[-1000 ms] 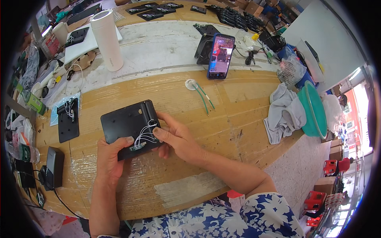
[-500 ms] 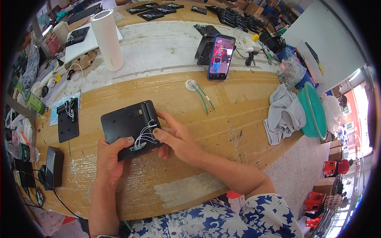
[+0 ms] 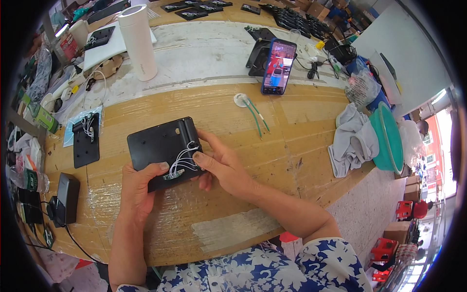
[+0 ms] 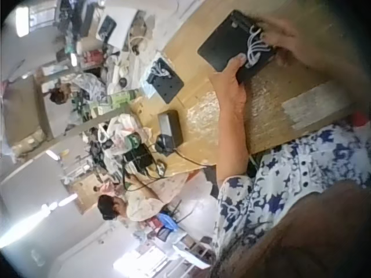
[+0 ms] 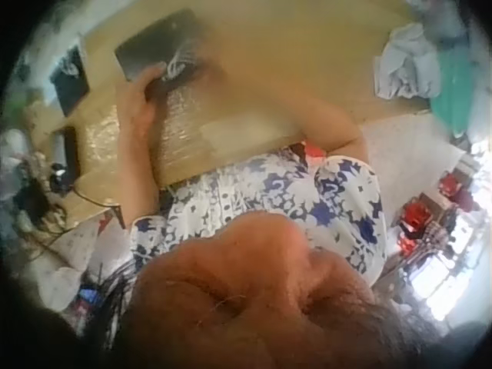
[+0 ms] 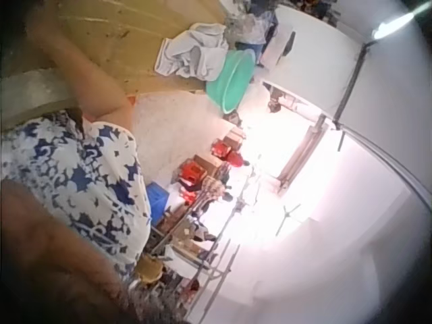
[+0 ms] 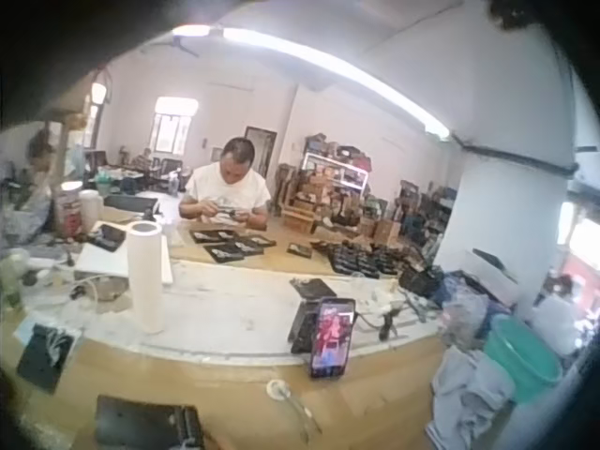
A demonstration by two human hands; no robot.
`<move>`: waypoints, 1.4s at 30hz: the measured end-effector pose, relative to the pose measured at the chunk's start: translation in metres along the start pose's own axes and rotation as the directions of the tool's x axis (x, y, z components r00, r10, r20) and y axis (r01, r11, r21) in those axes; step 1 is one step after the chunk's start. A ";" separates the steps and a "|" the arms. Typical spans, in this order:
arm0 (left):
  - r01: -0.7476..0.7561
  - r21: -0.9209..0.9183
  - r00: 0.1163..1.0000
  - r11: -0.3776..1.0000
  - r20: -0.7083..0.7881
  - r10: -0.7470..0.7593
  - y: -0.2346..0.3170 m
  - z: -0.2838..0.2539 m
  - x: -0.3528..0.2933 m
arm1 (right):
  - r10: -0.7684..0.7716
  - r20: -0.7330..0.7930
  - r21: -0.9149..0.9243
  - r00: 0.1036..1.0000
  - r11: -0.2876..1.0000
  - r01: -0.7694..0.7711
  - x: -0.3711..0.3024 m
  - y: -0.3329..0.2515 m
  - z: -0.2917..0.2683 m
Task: Manually assemble components and route wires inside an electronic housing.
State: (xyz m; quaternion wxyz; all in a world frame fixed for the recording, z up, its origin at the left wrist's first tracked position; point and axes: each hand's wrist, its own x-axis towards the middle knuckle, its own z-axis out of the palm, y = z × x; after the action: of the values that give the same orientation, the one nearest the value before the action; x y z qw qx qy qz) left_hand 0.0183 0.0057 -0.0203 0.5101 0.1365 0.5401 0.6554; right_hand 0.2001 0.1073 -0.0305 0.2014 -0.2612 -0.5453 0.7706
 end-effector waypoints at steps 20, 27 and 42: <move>0.012 -0.006 1.000 1.000 0.015 -0.012 0.000 -0.002 0.001 | 0.016 -0.007 -0.007 1.000 1.000 -0.016 0.001 -0.002 -0.002; -0.031 -0.030 0.998 0.999 -0.047 0.029 0.002 -0.007 0.002 | -0.169 -0.270 -0.146 0.948 0.980 0.134 0.006 -0.003 0.001; -0.039 -0.035 0.998 0.999 -0.040 0.038 0.001 -0.009 0.001 | -0.614 0.585 0.601 0.529 0.767 0.225 -0.091 -0.116 0.030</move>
State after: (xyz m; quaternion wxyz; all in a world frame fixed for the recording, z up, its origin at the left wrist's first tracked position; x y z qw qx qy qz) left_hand 0.0111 0.0015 -0.0231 0.4889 0.1248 0.5357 0.6770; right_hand 0.2558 0.0683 0.1039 0.1956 0.2834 -0.4284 0.8354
